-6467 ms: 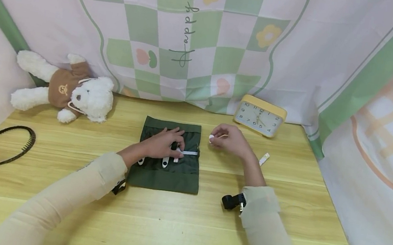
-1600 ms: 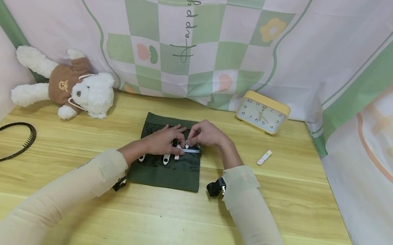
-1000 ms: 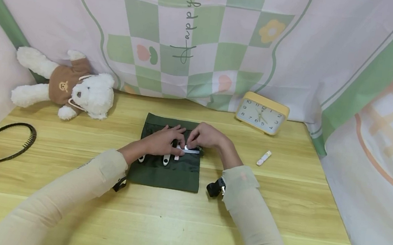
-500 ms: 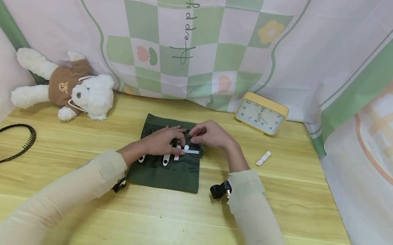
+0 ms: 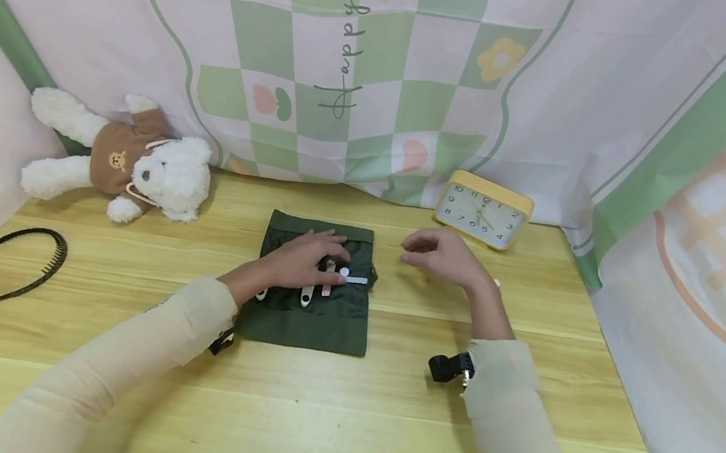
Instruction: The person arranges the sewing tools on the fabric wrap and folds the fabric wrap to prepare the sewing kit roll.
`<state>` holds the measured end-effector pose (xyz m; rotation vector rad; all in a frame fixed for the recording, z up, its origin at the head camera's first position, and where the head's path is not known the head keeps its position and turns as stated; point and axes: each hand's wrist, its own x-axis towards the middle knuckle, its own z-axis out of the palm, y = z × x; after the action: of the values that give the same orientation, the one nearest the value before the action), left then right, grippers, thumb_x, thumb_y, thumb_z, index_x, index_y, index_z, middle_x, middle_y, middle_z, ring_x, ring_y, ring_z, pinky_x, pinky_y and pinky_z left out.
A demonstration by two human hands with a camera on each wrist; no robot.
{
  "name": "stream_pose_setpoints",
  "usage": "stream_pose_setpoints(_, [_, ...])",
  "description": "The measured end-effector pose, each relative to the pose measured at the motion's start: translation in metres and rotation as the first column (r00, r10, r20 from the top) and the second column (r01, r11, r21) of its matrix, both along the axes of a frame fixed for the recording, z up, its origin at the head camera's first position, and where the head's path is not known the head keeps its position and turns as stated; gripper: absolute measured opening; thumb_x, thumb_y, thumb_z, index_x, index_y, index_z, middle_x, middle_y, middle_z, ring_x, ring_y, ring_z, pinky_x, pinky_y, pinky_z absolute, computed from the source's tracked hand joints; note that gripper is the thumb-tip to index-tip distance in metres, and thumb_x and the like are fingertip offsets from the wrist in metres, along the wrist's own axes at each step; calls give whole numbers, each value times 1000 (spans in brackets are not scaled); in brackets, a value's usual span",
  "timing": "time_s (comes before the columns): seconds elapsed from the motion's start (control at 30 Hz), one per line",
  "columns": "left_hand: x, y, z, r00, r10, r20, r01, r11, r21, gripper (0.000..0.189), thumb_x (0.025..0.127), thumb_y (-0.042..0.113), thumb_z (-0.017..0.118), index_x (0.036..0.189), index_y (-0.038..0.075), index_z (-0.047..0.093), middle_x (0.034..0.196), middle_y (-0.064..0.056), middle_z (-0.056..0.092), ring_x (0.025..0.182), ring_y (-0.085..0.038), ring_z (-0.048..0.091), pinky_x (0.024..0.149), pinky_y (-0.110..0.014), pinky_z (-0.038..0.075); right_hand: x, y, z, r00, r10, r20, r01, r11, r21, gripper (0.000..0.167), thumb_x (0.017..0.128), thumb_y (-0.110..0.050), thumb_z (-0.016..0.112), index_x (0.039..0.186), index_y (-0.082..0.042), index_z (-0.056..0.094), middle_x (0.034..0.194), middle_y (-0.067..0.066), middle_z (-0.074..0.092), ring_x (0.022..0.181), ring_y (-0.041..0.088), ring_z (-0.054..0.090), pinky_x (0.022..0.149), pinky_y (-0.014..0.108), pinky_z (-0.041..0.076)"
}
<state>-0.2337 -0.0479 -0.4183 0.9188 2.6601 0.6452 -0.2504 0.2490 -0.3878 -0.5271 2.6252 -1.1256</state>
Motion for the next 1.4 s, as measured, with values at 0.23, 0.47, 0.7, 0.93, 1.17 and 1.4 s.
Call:
stream_pose_setpoints(0.23, [-1, 3, -1, 999, -9, -48, 6, 997, -77, 53, 100, 49, 62, 145, 22, 57, 162, -8, 35, 153, -29, 19, 121, -57, 13, 8, 29, 4, 997, -11, -74, 13, 1000, 22, 34, 97, -21, 71, 123, 1, 69, 120, 18, 69, 110, 28, 63, 97, 42, 46])
stream_pose_setpoints(0.47, [0, 5, -2, 996, -19, -87, 6, 990, -142, 58, 101, 55, 56, 150, 24, 52, 164, -7, 31, 154, -28, 17, 121, -57, 11, 13, 53, 7, 997, -80, -19, 80, 996, 26, 44, 98, -27, 70, 131, 1, 64, 128, 21, 65, 118, 31, 59, 94, 30, 47])
stream_pose_setpoints(0.7, [3, 6, -1, 996, -17, -87, 4, 989, -145, 59, 102, 55, 52, 152, 24, 49, 165, -7, 29, 154, -29, 15, 122, -57, 8, 18, 79, 5, 982, -188, -2, 188, 981, 41, 54, 96, -36, 72, 135, 0, 62, 130, 19, 63, 114, 22, 58, 85, 22, 47])
stream_pose_setpoints(0.93, [2, 5, -2, 996, -24, -83, 11, 988, -155, 60, 103, 56, 50, 155, 24, 45, 165, -8, 27, 155, -30, 13, 121, -57, 9, 23, 110, 3, 979, -205, 9, 204, 977, 69, 54, 97, -35, 72, 135, 2, 61, 123, 19, 65, 95, 3, 60, 79, 19, 50])
stream_pose_setpoints(1.17, [3, 4, 0, 997, -29, -66, 17, 986, -165, 61, 104, 56, 48, 156, 24, 43, 166, -9, 25, 155, -30, 13, 121, -57, 10, 28, 126, 1, 981, -184, 63, 174, 976, 132, 57, 97, -36, 70, 141, -2, 56, 134, 23, 61, 101, 12, 62, 87, 30, 51])
stream_pose_setpoints(1.4, [3, 6, -2, 998, -36, -41, 29, 986, -165, 60, 104, 56, 48, 156, 25, 43, 167, -9, 22, 155, -30, 12, 121, -58, 10, 31, 131, -2, 983, -166, 78, 152, 976, 156, 56, 94, -33, 75, 138, -3, 59, 134, 21, 62, 104, 22, 62, 86, 33, 48])
